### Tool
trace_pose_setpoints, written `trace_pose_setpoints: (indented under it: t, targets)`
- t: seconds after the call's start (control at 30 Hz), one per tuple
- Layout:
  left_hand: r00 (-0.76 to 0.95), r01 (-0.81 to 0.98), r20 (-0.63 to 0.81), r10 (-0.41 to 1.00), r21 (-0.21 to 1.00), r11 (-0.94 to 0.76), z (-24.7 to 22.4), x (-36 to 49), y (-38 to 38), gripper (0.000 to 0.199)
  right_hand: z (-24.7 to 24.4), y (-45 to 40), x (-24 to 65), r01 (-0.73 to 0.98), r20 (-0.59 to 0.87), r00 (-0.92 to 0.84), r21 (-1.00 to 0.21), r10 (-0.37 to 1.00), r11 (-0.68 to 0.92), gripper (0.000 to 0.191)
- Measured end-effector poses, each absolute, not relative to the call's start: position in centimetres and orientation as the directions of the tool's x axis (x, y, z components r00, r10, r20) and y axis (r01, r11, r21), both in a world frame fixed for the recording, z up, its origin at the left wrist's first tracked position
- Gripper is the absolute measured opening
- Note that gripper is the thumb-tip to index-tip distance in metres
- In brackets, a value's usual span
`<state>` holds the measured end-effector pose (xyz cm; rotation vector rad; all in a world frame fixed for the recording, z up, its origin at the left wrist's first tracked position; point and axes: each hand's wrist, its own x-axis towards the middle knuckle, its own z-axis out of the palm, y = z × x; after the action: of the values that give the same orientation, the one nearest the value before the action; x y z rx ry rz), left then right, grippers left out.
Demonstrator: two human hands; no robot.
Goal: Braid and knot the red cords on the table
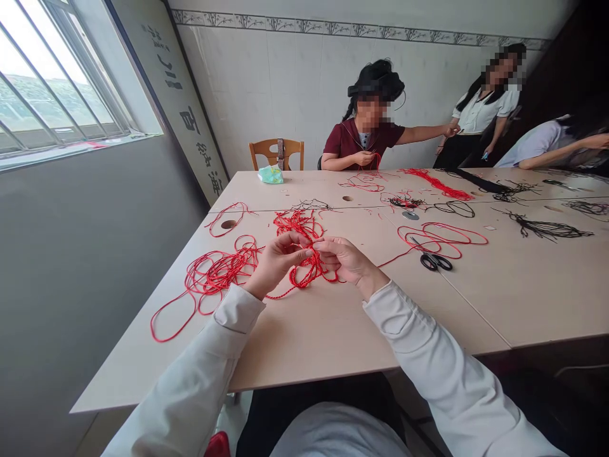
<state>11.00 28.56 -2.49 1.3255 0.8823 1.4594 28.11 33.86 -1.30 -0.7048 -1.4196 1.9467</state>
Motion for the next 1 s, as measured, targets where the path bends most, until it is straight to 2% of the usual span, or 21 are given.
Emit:
trace_pose_setpoints:
  t: [0.2, 0.43, 0.57, 0.67, 0.8, 0.9, 1.0]
  targets:
    - [-0.047, -0.091, 0.309, 0.950, 0.946, -0.312, -2.1, 11.3, 28.3, 0.021, -1.3, 33.5, 27.8, -0.164, -0.039, -0.638, -0.969, 0.769, -0.185, 0.029]
    - [-0.143, -0.236, 0.219, 0.965, 0.940, -0.248, -3.2, 10.5, 29.3, 0.026, -1.3, 33.5, 27.7, -0.081, 0.221, -0.462, -0.975, 0.859, 0.208, 0.030]
    - [-0.236, -0.306, 0.208, 0.949, 0.911, -0.276, -3.5, 10.1, 29.7, 0.027, -1.5, 35.0, 29.0, 0.161, 0.377, -0.292, -0.886, 0.879, 0.434, 0.023]
    - [-0.299, -0.321, 0.211, 0.931, 0.896, -0.306, -3.7, 9.8, 30.0, 0.029, -1.7, 36.2, 30.2, 0.382, 0.413, -0.188, -0.805, 0.891, 0.453, 0.016]
    - [-0.333, -0.332, 0.199, 0.922, 0.890, -0.312, -3.9, 9.9, 30.1, 0.030, -2.3, 36.7, 30.6, 0.525, 0.363, -0.258, -0.725, 0.895, 0.446, 0.013]
    - [-0.332, -0.290, 0.197, 0.923, 0.909, -0.298, -3.6, 10.3, 29.8, 0.031, -2.5, 36.0, 29.7, 0.477, 0.371, -0.321, -0.732, 0.872, 0.487, 0.017]
    - [-0.313, -0.216, 0.211, 0.926, 0.934, -0.286, -3.1, 11.1, 29.2, 0.032, -2.5, 34.9, 28.4, 0.281, 0.404, -0.419, -0.794, 0.813, 0.539, 0.026]
